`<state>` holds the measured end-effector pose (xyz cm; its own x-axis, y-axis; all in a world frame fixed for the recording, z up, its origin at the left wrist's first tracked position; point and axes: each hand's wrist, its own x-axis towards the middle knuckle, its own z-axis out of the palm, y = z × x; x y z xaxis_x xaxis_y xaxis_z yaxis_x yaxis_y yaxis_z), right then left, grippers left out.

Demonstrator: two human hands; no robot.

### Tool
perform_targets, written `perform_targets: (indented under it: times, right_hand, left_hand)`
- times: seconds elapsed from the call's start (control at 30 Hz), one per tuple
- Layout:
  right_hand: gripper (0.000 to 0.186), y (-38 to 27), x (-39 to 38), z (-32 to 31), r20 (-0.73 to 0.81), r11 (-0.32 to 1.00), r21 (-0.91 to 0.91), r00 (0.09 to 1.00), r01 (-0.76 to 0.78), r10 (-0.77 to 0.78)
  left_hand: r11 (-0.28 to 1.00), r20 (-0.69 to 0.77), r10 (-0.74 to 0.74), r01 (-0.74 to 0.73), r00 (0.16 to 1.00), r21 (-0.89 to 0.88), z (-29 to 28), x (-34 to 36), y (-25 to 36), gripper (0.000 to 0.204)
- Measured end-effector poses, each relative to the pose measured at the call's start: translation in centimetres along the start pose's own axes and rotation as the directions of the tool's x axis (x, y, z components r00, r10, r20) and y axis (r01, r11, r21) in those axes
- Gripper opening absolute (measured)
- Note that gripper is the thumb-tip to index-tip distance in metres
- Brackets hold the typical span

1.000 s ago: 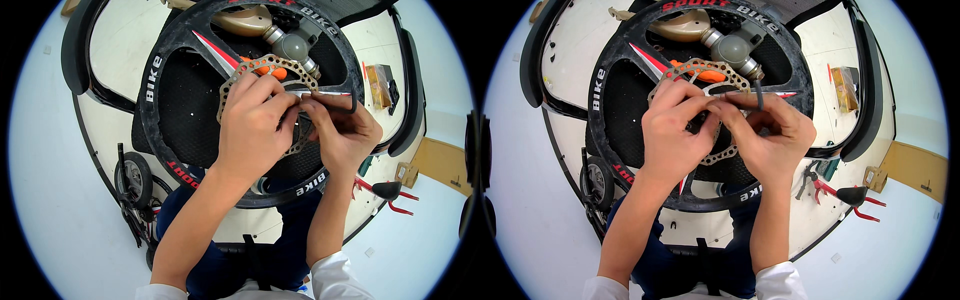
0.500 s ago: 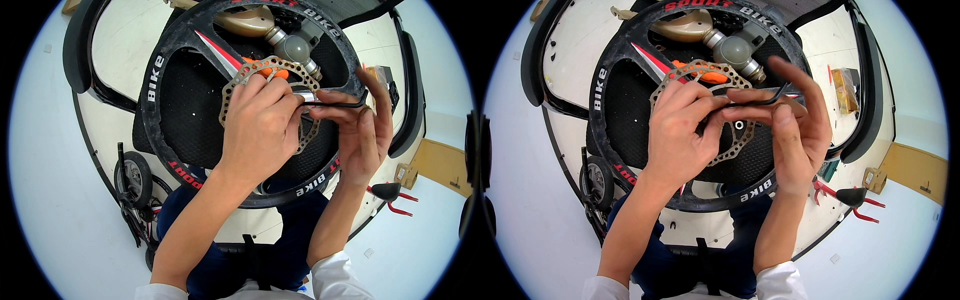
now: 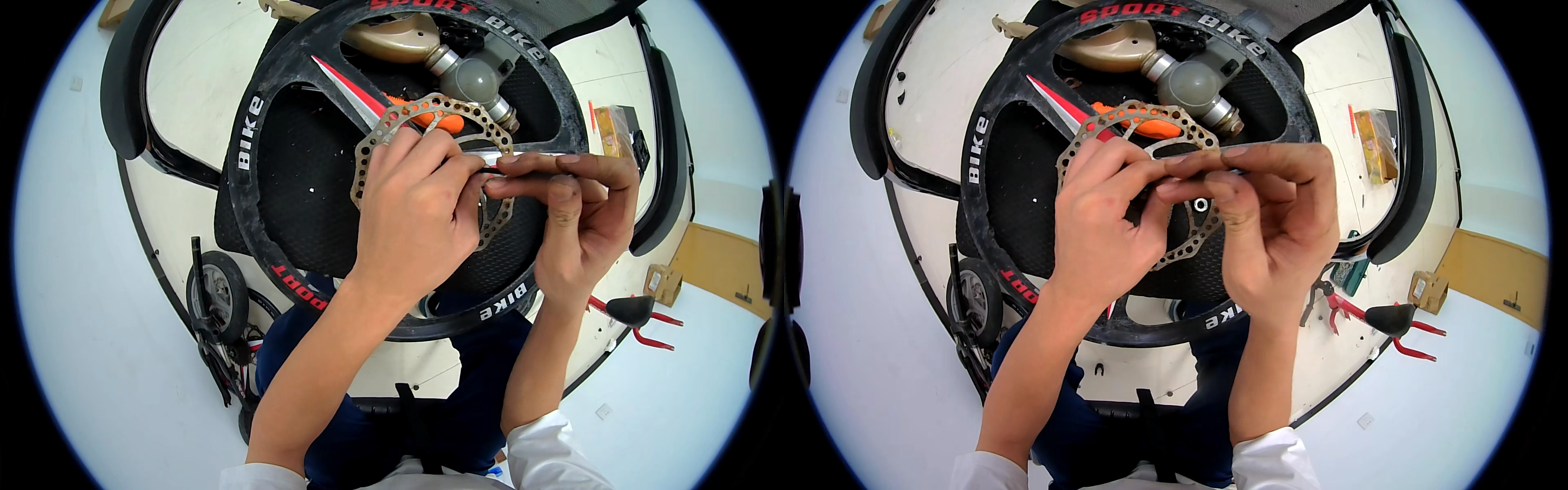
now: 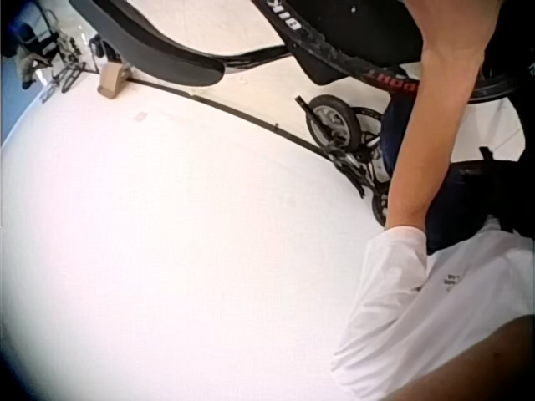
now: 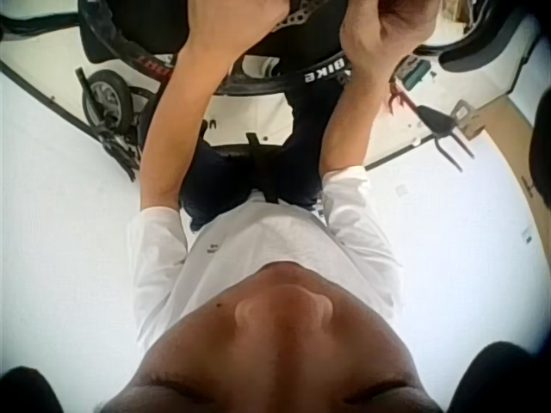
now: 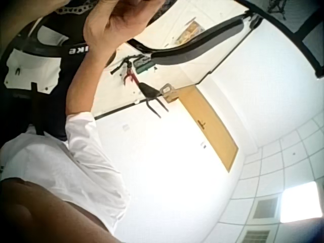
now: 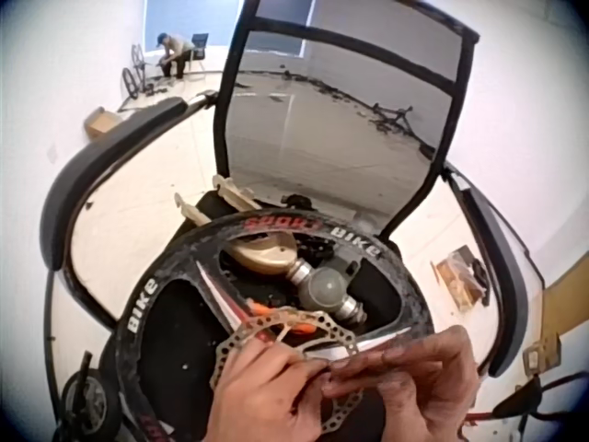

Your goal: The person uses a hex key to adjust and tighten components on a bicycle disc brake rotor and caliper. They manipulate small parts and tools on a chair surface, then place the rotor onto a bicycle wheel.

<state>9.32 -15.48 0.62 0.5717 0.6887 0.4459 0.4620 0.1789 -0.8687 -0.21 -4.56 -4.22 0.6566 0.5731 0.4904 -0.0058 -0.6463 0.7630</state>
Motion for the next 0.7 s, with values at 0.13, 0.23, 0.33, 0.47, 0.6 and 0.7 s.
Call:
perform_targets:
  times: [0.13,0.23,0.33,0.47,0.6,0.7]
  right_hand:
    - [0.018,0.3,-0.4,0.2,-0.050,0.985,0.170,0.998,-0.024,0.033]
    - [0.017,-0.2,-0.1,0.1,-0.112,0.967,0.250,0.990,-0.052,0.082]
    - [0.018,-0.7,0.3,-2.0,-0.218,0.961,0.276,0.974,0.002,0.061]
    - [0.019,-0.4,0.3,-2.5,-0.257,0.945,0.317,0.951,-0.084,0.171]
    - [0.019,-0.5,0.2,-2.0,-0.238,0.934,0.328,0.944,-0.143,0.228]
    - [0.018,-0.4,0.2,-2.0,-0.245,0.938,0.308,0.940,-0.157,0.237]
  left_hand:
    - [0.999,0.033,-0.018,0.019,0.999,-0.042,-0.3,0.2,0.3,0.015]
    - [0.995,0.068,-0.024,0.030,0.997,-0.099,-2.2,0.7,0.0,0.020]
    - [0.997,0.087,-0.022,0.028,0.996,-0.073,-4.3,1.2,-0.5,0.026]
    - [0.995,0.167,0.058,-0.070,0.984,0.066,-4.3,1.3,-1.6,0.026]
    - [0.988,0.243,0.081,-0.110,0.967,0.111,-3.8,1.3,-1.4,0.021]
    - [0.983,0.261,0.089,-0.127,0.961,0.134,-4.0,1.5,-1.5,0.023]
